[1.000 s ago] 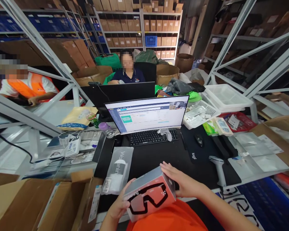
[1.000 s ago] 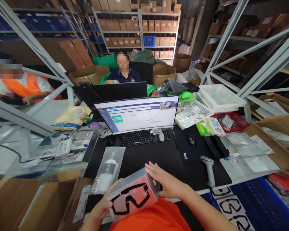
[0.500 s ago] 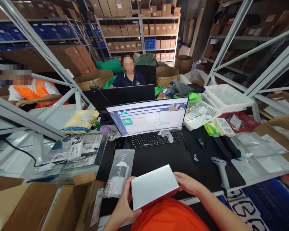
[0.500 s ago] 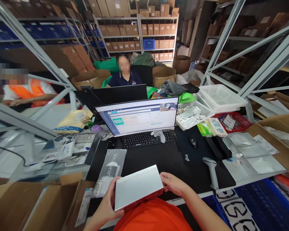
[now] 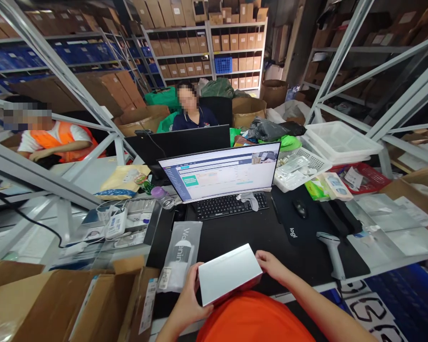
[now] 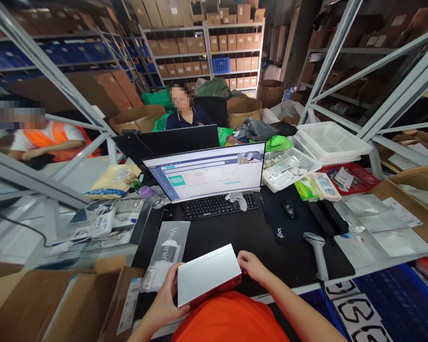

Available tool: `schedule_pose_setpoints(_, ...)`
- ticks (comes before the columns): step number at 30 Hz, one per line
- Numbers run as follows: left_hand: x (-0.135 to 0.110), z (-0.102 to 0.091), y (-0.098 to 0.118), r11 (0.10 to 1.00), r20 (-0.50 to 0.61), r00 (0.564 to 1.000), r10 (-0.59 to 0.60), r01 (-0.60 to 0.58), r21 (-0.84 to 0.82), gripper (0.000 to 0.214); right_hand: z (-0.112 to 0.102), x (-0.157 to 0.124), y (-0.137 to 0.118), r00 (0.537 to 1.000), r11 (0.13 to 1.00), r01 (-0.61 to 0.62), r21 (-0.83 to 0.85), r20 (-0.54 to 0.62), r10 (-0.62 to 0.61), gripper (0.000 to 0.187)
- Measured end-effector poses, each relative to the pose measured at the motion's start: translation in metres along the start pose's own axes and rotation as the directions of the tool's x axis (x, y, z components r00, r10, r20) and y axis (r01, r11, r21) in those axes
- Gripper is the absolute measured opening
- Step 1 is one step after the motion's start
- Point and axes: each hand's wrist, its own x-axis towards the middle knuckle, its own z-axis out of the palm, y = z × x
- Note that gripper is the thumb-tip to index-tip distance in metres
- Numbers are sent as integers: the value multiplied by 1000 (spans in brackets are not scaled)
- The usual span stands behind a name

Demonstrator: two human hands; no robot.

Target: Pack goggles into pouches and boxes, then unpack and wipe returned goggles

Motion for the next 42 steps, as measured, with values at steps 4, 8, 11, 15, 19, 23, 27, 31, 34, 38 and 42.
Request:
schedule_pose_setpoints(4, 8, 13, -29, 982, -14, 999, 34, -30, 187, 88, -10, 18, 12, 990, 980, 28, -199, -130, -54, 28)
schedule_pose_setpoints(8, 19, 23, -40, 953, -12, 998, 57, -51, 300, 88, -22, 27, 19, 979, 945, 20, -326, -187, -86, 23)
schedule_pose_setpoints(11, 31, 26, -35, 947, -1, 998, 55, -52, 318, 88, -32, 31, 19, 972, 930, 35, -366, -205, -117, 24)
schedule_pose_setpoints(15, 48, 30, -24, 943, 23, 998, 59, -63, 328, 86, -47, 34, 19, 962, 925, 48, -377, -230, -144, 24)
schedule_pose_setpoints(19, 59, 35, -19, 939, 61, 996, 66, -83, 333, 85, -59, 31, 23, 956, 927, 40, -373, -256, -144, 25)
schedule_pose_setpoints(23, 60, 37, -23, 939, 99, 993, 60, -90, 333, 85, -57, 26, 29, 955, 931, 8, -366, -273, -115, 25)
schedule_pose_setpoints(27, 56, 36, -27, 937, 119, 990, 73, -108, 331, 80, -50, 19, 33, 954, 936, -22, -352, -288, -86, 24)
schedule_pose_setpoints(31, 44, 33, -27, 931, 116, 989, 93, -128, 343, 81, -45, 11, 30, 954, 939, -8, -344, -285, -96, 22)
schedule_pose_setpoints(34, 35, 31, -28, 920, 83, 989, 126, -148, 364, 78, -43, 8, 25, 959, 938, 16, -346, -260, -112, 22)
schedule_pose_setpoints(38, 27, 27, -31, 918, 79, 991, 107, -129, 375, 79, -43, 9, 21, 964, 931, 34, -365, -233, -126, 22)
schedule_pose_setpoints(42, 24, 24, -34, 920, 77, 994, 77, -100, 378, 78, -45, 13, 23, 969, 919, 27, -392, -217, -121, 21)
